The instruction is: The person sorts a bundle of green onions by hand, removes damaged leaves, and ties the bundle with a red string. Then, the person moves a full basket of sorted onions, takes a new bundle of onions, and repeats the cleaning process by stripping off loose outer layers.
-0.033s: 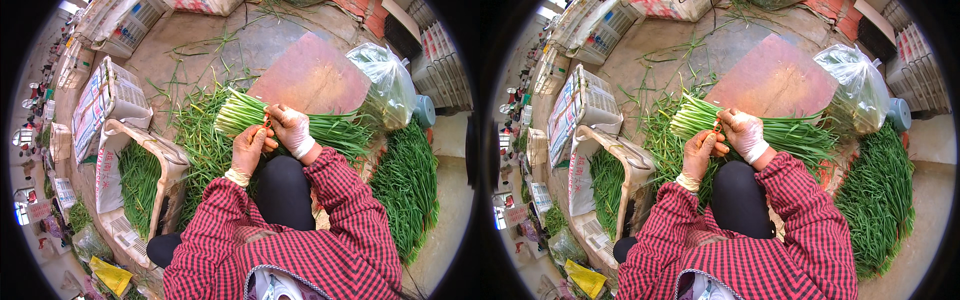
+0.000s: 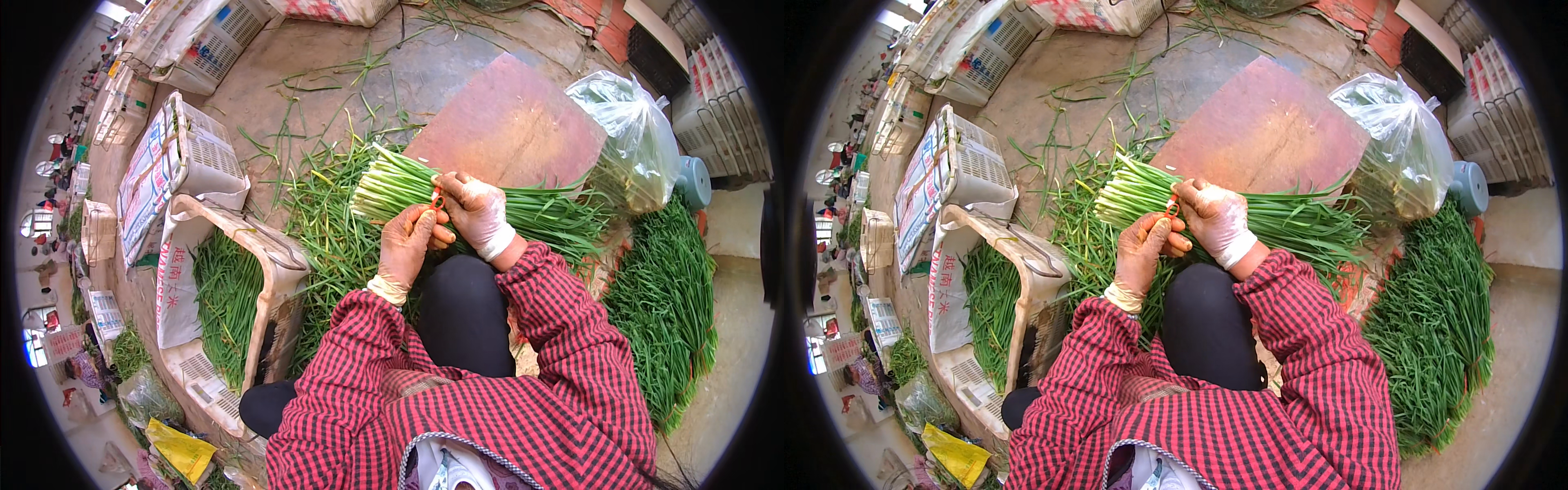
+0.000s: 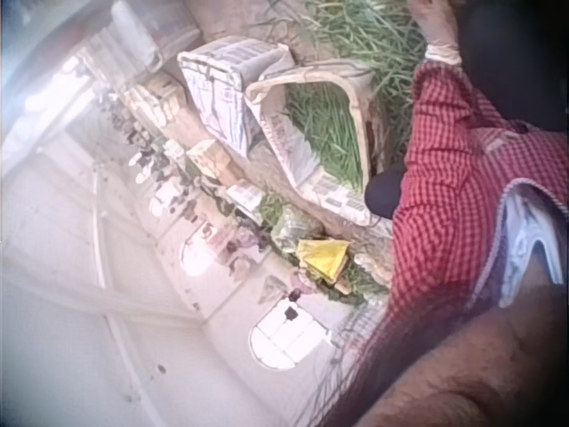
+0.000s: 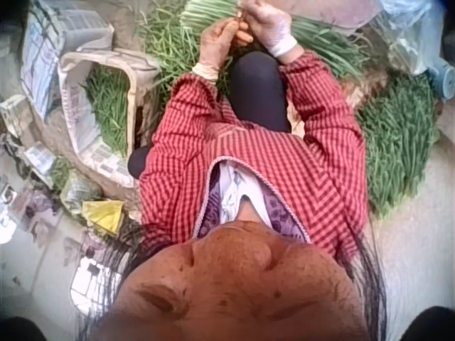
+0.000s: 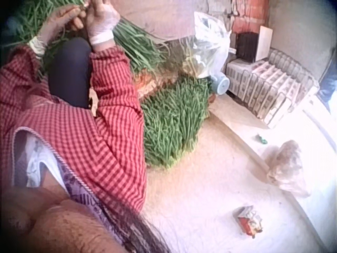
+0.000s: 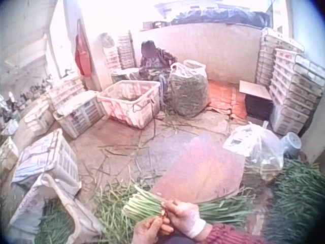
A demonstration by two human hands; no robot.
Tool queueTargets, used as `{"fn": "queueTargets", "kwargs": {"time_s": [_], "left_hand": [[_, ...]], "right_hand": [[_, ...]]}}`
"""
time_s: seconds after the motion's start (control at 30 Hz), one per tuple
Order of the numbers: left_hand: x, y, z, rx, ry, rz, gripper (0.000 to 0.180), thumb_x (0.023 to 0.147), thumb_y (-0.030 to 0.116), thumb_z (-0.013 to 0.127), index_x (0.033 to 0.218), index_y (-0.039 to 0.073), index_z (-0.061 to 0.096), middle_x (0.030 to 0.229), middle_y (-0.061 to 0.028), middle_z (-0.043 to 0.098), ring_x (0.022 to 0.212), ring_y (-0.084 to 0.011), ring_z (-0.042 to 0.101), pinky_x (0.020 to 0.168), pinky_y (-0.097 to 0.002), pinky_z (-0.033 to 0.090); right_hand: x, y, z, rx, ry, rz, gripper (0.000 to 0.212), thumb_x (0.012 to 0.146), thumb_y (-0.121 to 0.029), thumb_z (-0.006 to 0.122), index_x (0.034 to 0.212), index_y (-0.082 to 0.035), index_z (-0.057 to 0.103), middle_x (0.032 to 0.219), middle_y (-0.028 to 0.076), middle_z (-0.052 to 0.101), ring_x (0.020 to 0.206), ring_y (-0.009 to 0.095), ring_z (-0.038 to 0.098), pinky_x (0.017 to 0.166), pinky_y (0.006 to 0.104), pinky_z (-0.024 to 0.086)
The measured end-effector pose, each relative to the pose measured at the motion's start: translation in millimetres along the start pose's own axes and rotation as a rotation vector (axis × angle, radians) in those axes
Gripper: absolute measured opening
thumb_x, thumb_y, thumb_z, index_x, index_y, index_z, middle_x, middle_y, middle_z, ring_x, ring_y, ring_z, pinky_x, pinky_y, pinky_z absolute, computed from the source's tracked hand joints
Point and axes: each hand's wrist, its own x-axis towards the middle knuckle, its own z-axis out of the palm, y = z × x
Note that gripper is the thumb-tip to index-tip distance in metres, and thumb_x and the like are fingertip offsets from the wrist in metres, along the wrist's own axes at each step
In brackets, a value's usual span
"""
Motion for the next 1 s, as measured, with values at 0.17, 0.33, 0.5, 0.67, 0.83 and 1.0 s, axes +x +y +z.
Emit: {"fn": "queueTargets", "kwargs": {"time_s": [0.17,0.33,0.5,0.67,0.83,1.0], "left_hand": [[3,-4,-1,-0.082,-0.039,0.003,0.025,0.103,0.023,0.054,0.104,0.0,0.065,0.08,-0.0076,0.072,0.072,-0.0166,0.07,0.068,-0.0271,0.057],[18,-3,10,-0.027,0.051,-0.123,0.022,0.104,0.016,0.05,0.104,-0.003,0.062,0.077,-0.0107,0.07,0.065,-0.0157,0.067,0.063,-0.0268,0.056],[36,10,17,0.116,0.116,-0.207,0.019,0.101,0.014,0.051,0.101,-0.001,0.063,0.072,-0.0113,0.069,0.057,-0.016,0.064,0.057,-0.0269,0.054],[38,9,22,0.585,0.146,-0.04,0.028,0.095,0.024,0.053,0.079,0.006,0.069,0.076,-0.015,0.071,0.064,-0.029,0.07,0.058,-0.0424,0.056],[33,19,27,0.949,0.15,0.079,0.037,0.097,0.037,0.046,0.082,0.012,0.069,0.063,-0.0076,0.067,0.068,-0.029,0.069,0.067,-0.0444,0.053],[26,82,9,1.243,0.453,0.89,0.033,0.093,0.035,0.053,0.078,0.009,0.067,0.077,-0.0153,0.069,0.085,-0.0322,0.068,0.084,-0.0474,0.05]], "right_hand": [[-2,5,-1,0.056,0.001,0.026,0.024,0.082,-0.006,0.068,0.105,-0.014,0.068,0.089,0.006,0.07,0.072,0.028,0.069,0.06,0.036,0.052],[0,4,-7,0.136,-0.038,0.087,0.026,0.082,-0.002,0.068,0.105,-0.012,0.069,0.09,0.007,0.071,0.075,0.027,0.07,0.063,0.0326,0.054],[0,14,-15,0.322,-0.121,0.158,0.042,0.085,-0.005,0.067,0.126,-0.012,0.062,0.096,0.012,0.072,0.085,0.03,0.072,0.072,0.0337,0.056],[7,12,-17,0.199,-0.224,0.232,0.02,0.092,-0.011,0.065,0.11,-0.005,0.068,0.092,0.017,0.071,0.08,0.028,0.07,0.074,0.036,0.054],[-15,49,4,0.539,-0.013,0.441,0.017,0.1,-0.009,0.059,0.108,-0.001,0.071,0.092,0.006,0.07,0.079,0.012,0.06,0.073,0.027,0.05],[-15,12,-7,0.266,-0.016,-0.037,0.012,0.095,0.004,0.056,0.103,0.004,0.065,0.102,0.016,0.068,0.09,0.029,0.066,0.083,0.0353,0.052]]}}
